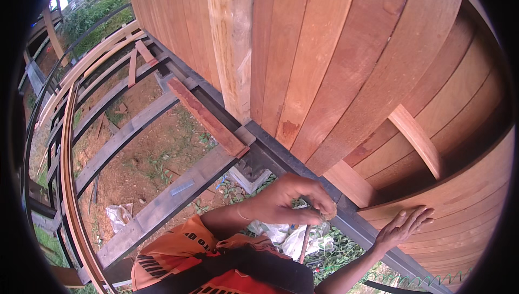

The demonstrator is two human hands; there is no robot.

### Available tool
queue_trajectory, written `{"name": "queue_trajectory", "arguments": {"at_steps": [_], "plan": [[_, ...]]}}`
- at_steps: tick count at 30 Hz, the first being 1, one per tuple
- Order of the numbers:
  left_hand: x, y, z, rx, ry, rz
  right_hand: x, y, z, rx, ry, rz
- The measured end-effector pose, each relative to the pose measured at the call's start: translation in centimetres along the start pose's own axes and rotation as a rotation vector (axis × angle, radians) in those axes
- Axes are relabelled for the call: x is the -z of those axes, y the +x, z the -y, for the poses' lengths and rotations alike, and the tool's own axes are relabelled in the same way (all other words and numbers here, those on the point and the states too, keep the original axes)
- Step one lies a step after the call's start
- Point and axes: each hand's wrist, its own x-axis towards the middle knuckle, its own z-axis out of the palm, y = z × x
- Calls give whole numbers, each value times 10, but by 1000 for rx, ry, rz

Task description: The person installs wooden planks onto a curved metal frame structure. They pick up planks, position them against the frame, and use a hammer to secure them in place. The person works methodically along the frame, filling gaps with the wooden boards.

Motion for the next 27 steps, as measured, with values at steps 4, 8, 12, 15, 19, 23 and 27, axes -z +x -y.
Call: {"name": "queue_trajectory", "arguments": {"at_steps": [4,8,12,15,19,23,27], "plan": [[98,-41,-38,-256,-1,-644,7,1,-5,-2,6,-23],[207,-59,31,-78,229,-1226,-6,-3,-14,-26,-3,-65],[338,-146,176,62,697,-1574,-1,2,6,-154,-31,37],[370,-182,196,915,1204,-1749,-1,8,20,-163,19,114],[387,-163,224,1087,1214,-1582,5,9,13,-198,7,171],[362,-137,257,1167,1190,-1487,28,3,-1,-195,-65,172],[388,-164,235,1015,1203,-1586,19,10,16,-184,9,170]]}}
